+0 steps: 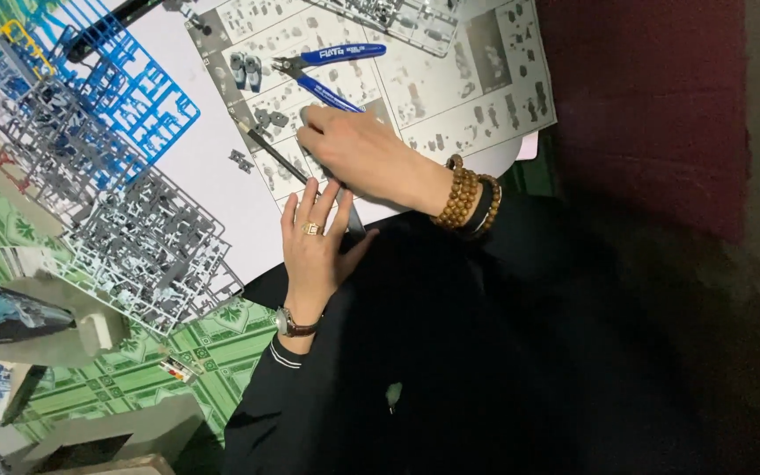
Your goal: The person assembles a plastic model kit by cutting small parts from sprues, sanding edges, and joining components. They use clippers, a file, and tweezers to prepare and attach pieces while referencing an instruction sheet.
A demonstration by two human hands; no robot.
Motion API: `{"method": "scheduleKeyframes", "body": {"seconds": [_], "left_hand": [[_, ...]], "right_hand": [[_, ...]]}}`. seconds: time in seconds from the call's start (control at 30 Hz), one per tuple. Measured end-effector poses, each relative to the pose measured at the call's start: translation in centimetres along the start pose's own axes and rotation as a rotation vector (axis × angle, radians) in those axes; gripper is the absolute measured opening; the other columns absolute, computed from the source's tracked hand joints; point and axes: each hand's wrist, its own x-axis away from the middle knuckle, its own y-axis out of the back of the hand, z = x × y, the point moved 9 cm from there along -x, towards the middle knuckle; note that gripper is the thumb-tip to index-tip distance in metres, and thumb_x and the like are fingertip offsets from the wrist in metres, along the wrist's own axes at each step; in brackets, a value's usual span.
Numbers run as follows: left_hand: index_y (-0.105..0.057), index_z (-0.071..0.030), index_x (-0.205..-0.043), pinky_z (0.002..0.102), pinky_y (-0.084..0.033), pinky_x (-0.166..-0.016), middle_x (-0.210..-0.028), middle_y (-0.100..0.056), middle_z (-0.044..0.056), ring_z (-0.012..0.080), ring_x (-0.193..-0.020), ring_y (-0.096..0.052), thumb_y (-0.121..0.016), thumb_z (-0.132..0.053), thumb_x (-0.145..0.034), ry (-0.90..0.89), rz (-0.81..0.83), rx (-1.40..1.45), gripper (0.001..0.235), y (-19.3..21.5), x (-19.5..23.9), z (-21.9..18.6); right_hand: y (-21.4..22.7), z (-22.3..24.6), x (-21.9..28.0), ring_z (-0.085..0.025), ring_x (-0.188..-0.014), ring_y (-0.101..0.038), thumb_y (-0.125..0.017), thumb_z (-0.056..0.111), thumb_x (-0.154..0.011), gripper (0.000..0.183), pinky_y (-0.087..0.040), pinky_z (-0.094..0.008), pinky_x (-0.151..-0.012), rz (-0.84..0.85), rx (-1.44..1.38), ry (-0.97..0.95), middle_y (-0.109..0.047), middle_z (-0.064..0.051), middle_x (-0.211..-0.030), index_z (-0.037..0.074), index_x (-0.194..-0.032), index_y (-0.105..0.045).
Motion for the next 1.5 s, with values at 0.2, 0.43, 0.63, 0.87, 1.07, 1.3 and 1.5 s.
{"method": "scheduleKeyframes", "body": {"seconds": [0.2, 0.43, 0.63, 0.87, 1.07, 1.3, 1.5], "left_hand": [[-0.059, -0.009, -0.128, 0.052, -0.030, -0.111, -0.136, -0.051, 0.009, 0.0342, -0.134, -0.042, -0.081, -0.030, -0.079, 0.024, 0.024, 0.020, 0.058, -0.1, 0.0, 0.2], [-0.064, -0.004, -0.119, 0.052, -0.028, -0.111, -0.133, -0.054, 0.011, 0.0350, -0.134, -0.042, -0.080, -0.031, -0.078, 0.046, 0.070, 0.029, 0.051, -0.4, -0.4, 0.4], [-0.066, 0.000, -0.113, 0.053, -0.028, -0.111, -0.129, -0.055, 0.012, 0.0348, -0.134, -0.042, -0.079, -0.036, -0.081, 0.024, 0.065, -0.006, 0.050, -1.2, 0.1, 0.7], [-0.068, -0.001, -0.106, 0.053, -0.029, -0.111, -0.128, -0.055, 0.013, 0.0346, -0.134, -0.042, -0.078, -0.037, -0.081, 0.022, 0.059, -0.011, 0.045, -1.5, 0.4, 1.2], [-0.070, -0.002, -0.110, 0.053, -0.028, -0.110, -0.127, -0.057, 0.012, 0.0330, -0.134, -0.041, -0.078, -0.038, -0.080, 0.041, 0.071, 0.014, 0.047, -1.2, 0.1, 1.1], [-0.069, -0.001, -0.110, 0.054, -0.030, -0.111, -0.129, -0.054, 0.015, 0.0346, -0.134, -0.041, -0.079, -0.037, -0.081, 0.035, 0.088, -0.004, 0.047, -1.3, 0.3, 1.2], [-0.067, -0.005, -0.114, 0.055, -0.032, -0.112, -0.128, -0.051, 0.013, 0.0336, -0.133, -0.043, -0.081, -0.035, -0.079, 0.020, 0.063, 0.025, 0.048, -1.2, 0.8, 1.6]], "right_hand": [[-0.7, 0.6, 0.4, -0.029, -0.081, -0.060, -0.058, 0.003, -0.079, 0.014, -0.050, -0.036, -0.063, 0.037, 0.001, 0.009, -0.052, -0.015, -0.091, -0.005, -0.089, -0.053], [-1.7, 0.4, 1.6, -0.028, -0.085, -0.059, -0.062, 0.000, -0.077, 0.027, -0.051, -0.033, -0.064, 0.020, -0.085, 0.038, -0.053, -0.018, -0.097, -0.010, -0.100, -0.054], [-1.2, 0.5, 2.1, -0.023, -0.081, -0.060, -0.065, 0.003, -0.078, 0.024, -0.051, -0.030, -0.063, -0.055, -0.086, 0.051, -0.054, -0.013, -0.092, -0.006, -0.098, -0.056], [0.5, 0.9, 2.2, -0.010, -0.068, -0.057, -0.065, 0.007, -0.085, 0.012, -0.046, -0.019, -0.056, -0.215, 0.088, 0.104, -0.052, -0.003, -0.081, 0.000, -0.092, -0.059], [-0.1, 2.0, 2.8, -0.006, -0.058, -0.054, -0.064, 0.011, -0.088, 0.013, -0.042, -0.020, -0.047, -0.152, 0.262, 0.058, -0.050, 0.000, -0.071, 0.006, -0.079, -0.056], [0.6, 1.4, 2.9, -0.006, -0.064, -0.055, -0.062, 0.008, -0.087, 0.006, -0.042, -0.018, -0.050, -0.266, 0.286, 0.091, -0.053, 0.000, -0.079, 0.005, -0.085, -0.057], [-1.8, 0.9, 2.0, -0.013, -0.067, -0.055, -0.064, 0.006, -0.089, 0.009, -0.047, -0.023, -0.056, -0.131, 0.146, 0.128, -0.054, -0.006, -0.082, 0.000, -0.089, -0.058]]}}
